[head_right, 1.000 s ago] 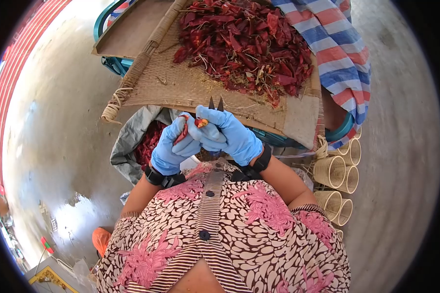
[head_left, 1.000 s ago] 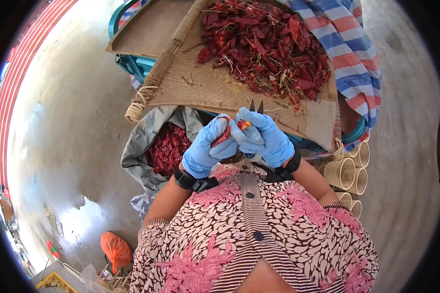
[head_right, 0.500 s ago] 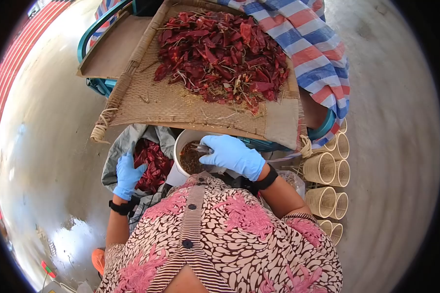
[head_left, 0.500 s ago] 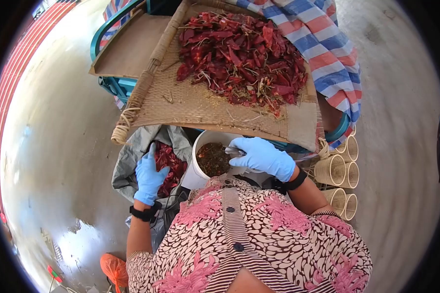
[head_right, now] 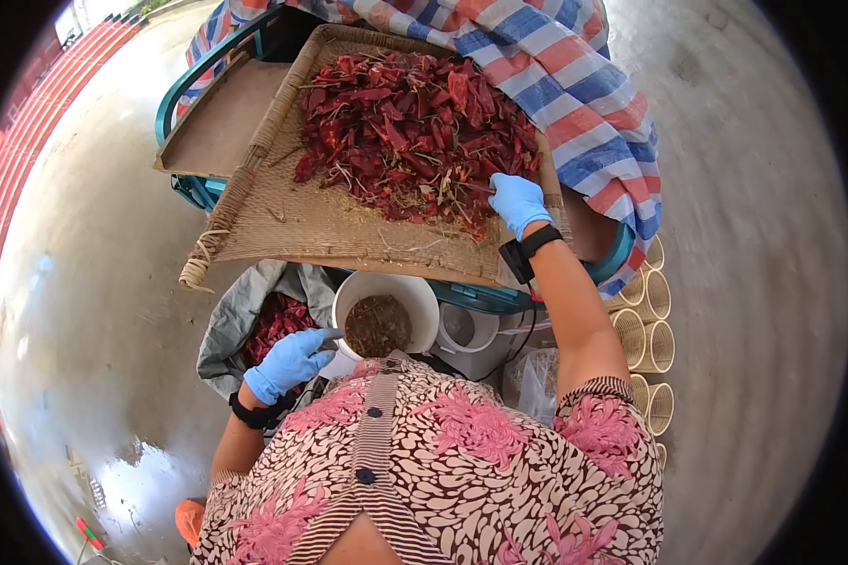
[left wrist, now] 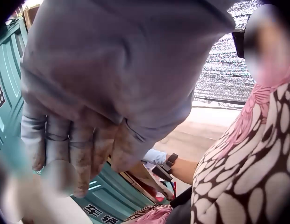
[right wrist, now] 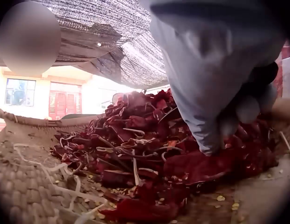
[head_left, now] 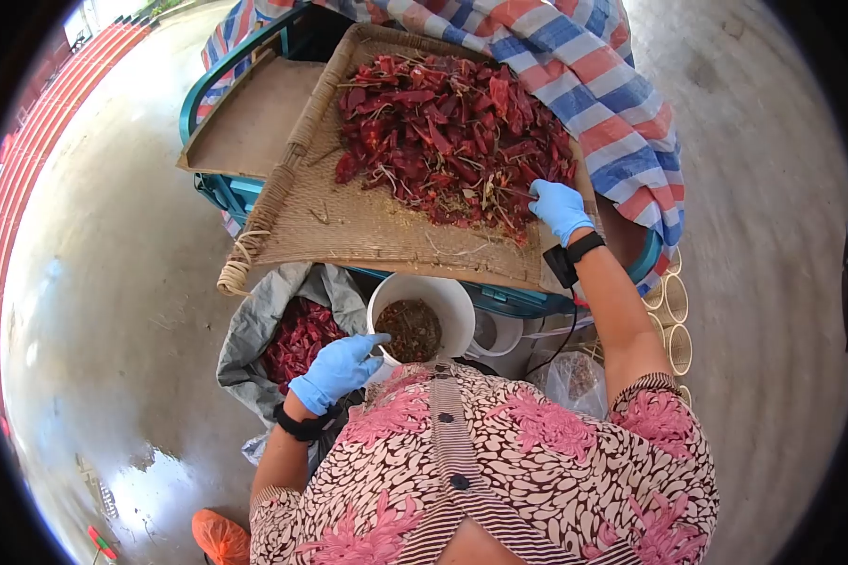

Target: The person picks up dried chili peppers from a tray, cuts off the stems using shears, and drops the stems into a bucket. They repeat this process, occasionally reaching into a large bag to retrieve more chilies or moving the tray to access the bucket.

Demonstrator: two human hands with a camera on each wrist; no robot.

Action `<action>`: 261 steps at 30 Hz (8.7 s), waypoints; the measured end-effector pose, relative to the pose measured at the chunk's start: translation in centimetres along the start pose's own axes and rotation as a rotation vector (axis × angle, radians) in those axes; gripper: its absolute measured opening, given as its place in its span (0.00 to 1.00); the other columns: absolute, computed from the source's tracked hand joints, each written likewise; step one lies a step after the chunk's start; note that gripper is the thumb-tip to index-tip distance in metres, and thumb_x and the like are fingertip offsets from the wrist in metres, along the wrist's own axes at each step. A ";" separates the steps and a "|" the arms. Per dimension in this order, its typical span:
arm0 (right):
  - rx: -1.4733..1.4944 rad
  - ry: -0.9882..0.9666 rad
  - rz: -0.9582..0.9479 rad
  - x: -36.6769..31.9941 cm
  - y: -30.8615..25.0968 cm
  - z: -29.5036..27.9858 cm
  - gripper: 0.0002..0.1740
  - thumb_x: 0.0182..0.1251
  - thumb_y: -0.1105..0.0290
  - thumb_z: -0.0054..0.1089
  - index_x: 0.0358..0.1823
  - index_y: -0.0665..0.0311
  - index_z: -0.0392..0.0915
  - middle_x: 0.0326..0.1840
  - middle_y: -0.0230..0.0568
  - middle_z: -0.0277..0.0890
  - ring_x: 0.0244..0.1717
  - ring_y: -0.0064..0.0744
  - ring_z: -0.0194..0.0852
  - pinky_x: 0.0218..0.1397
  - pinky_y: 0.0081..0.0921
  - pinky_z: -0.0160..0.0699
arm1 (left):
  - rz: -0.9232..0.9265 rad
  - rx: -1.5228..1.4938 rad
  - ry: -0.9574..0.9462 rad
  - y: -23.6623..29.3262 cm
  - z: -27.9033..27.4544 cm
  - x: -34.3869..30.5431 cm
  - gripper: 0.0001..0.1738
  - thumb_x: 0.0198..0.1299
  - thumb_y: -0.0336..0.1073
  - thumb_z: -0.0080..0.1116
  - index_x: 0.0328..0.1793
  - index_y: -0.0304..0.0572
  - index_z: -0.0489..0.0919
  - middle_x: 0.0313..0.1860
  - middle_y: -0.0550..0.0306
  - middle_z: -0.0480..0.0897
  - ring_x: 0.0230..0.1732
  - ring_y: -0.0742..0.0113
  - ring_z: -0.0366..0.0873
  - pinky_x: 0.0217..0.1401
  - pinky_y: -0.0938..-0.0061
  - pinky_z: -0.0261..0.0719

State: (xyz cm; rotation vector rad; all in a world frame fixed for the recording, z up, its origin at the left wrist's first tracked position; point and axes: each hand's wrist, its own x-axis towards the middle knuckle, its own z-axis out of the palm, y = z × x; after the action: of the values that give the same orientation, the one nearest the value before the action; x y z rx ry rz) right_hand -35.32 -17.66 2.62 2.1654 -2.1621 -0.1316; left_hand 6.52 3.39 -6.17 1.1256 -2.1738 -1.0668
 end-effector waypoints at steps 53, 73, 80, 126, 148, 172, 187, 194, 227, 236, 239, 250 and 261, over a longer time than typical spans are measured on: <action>0.887 0.324 -0.332 -11.5 -15.2 -5.0 0.20 0.57 0.54 0.74 0.26 0.60 0.73 0.15 0.36 0.63 0.15 0.31 0.59 0.20 0.27 0.64 | 0.131 -0.397 0.554 6.1 -0.5 14.1 0.15 0.68 0.30 0.53 0.60 0.41 0.76 0.44 0.52 0.83 0.44 0.62 0.82 0.45 0.71 0.79; 2.467 -1.077 -0.184 -13.7 -19.0 -3.3 0.26 0.77 0.53 0.48 0.19 0.56 0.71 0.07 0.24 0.52 0.07 0.19 0.45 0.14 0.22 0.44 | 0.004 -1.311 0.066 6.0 -3.2 7.5 0.10 0.73 0.41 0.52 0.46 0.43 0.77 0.24 0.72 0.71 0.22 0.83 0.60 0.26 0.84 0.56; 2.169 -0.829 0.010 -14.5 -18.9 -3.8 0.25 0.75 0.52 0.52 0.20 0.59 0.73 0.09 0.23 0.55 0.08 0.17 0.47 0.14 0.20 0.45 | -0.018 -1.276 0.021 5.0 -2.9 7.7 0.09 0.70 0.41 0.56 0.46 0.44 0.78 0.25 0.73 0.72 0.23 0.84 0.61 0.26 0.85 0.57; 0.372 0.013 -0.186 -10.2 -0.9 -5.9 0.18 0.71 0.51 0.52 0.44 0.59 0.79 0.35 0.50 0.81 0.38 0.54 0.79 0.39 0.44 0.72 | -0.581 0.012 0.759 -1.6 2.4 -4.6 0.18 0.63 0.41 0.60 0.55 0.38 0.80 0.46 0.40 0.84 0.49 0.45 0.82 0.53 0.63 0.78; 0.765 -0.119 -0.407 -9.5 -8.3 -6.7 0.14 0.71 0.59 0.57 0.50 0.59 0.82 0.41 0.46 0.84 0.39 0.35 0.84 0.44 0.24 0.78 | -0.683 0.046 0.000 -2.2 11.7 -6.3 0.21 0.61 0.45 0.57 0.54 0.39 0.81 0.45 0.42 0.84 0.48 0.44 0.82 0.52 0.57 0.78; 1.208 -1.364 -0.118 -24.2 -21.3 12.0 0.19 0.75 0.58 0.52 0.59 0.58 0.78 0.24 0.20 0.65 0.20 0.11 0.57 0.22 0.14 0.58 | -0.895 -0.090 -0.148 -2.7 21.6 -12.8 0.22 0.57 0.45 0.60 0.54 0.42 0.82 0.41 0.43 0.85 0.45 0.45 0.82 0.52 0.58 0.80; 1.243 -1.222 0.735 -14.3 -43.5 44.2 0.11 0.65 0.59 0.64 0.30 0.55 0.75 0.16 0.26 0.69 0.11 0.22 0.63 0.16 0.25 0.69 | -1.235 -0.322 -0.206 -8.8 29.8 -24.2 0.50 0.47 0.58 0.68 0.77 0.54 0.62 0.80 0.50 0.55 0.79 0.31 0.42 0.74 0.34 0.47; 1.028 -0.982 0.566 -9.5 -46.9 57.4 0.09 0.64 0.58 0.63 0.34 0.52 0.77 0.17 0.29 0.67 0.11 0.24 0.58 0.12 0.29 0.56 | -1.115 -0.318 0.027 -10.5 30.9 -27.4 0.50 0.48 0.62 0.65 0.77 0.55 0.63 0.76 0.47 0.61 0.76 0.32 0.49 0.73 0.35 0.45; 1.115 -0.766 0.367 -26.3 -38.1 30.6 0.13 0.74 0.62 0.55 0.48 0.63 0.78 0.37 0.29 0.76 0.22 0.11 0.59 0.23 0.12 0.57 | -1.291 -0.435 0.434 -14.9 27.6 -25.3 0.21 0.63 0.52 0.55 0.31 0.41 0.84 0.20 0.47 0.81 0.26 0.46 0.82 0.33 0.58 0.79; 0.685 -0.173 -0.166 -16.9 -41.0 38.0 0.20 0.71 0.62 0.55 0.52 0.75 0.75 0.47 0.47 0.76 0.45 0.44 0.74 0.57 0.37 0.71 | -1.467 -0.020 0.933 -25.2 10.9 -17.1 0.40 0.46 0.49 0.74 0.67 0.47 0.72 0.77 0.23 0.45 0.77 0.30 0.45 0.77 0.45 0.48; 0.605 -0.295 -0.045 -11.3 -39.7 41.9 0.19 0.69 0.61 0.54 0.47 0.73 0.79 0.42 0.47 0.76 0.40 0.43 0.75 0.48 0.37 0.74 | -1.646 -0.243 0.931 -32.1 11.2 -19.0 0.35 0.45 0.48 0.73 0.62 0.49 0.79 0.75 0.22 0.52 0.79 0.34 0.44 0.78 0.45 0.45; 1.477 -0.717 0.589 -8.3 -38.8 45.7 0.10 0.71 0.61 0.54 0.37 0.59 0.79 0.19 0.27 0.71 0.16 0.20 0.66 0.18 0.19 0.64 | -0.880 -0.890 1.514 -36.9 14.6 -35.1 0.33 0.44 0.18 0.40 0.61 0.28 0.77 0.62 0.49 0.79 0.65 0.59 0.74 0.73 0.70 0.64; 1.844 -0.543 0.736 -13.2 -34.8 26.9 0.13 0.66 0.61 0.60 0.25 0.51 0.69 0.17 0.20 0.55 0.14 0.14 0.49 0.19 0.18 0.52 | -0.530 -0.747 1.883 -16.4 7.6 -38.0 0.36 0.54 0.28 0.46 0.73 0.35 0.66 0.72 0.50 0.69 0.69 0.61 0.69 0.73 0.66 0.64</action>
State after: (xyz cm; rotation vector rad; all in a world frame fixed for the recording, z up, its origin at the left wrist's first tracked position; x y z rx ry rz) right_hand -3.92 -4.26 -28.10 1.0434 -3.8500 2.3016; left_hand 29.99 32.23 -25.81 1.3184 -0.0096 -0.3697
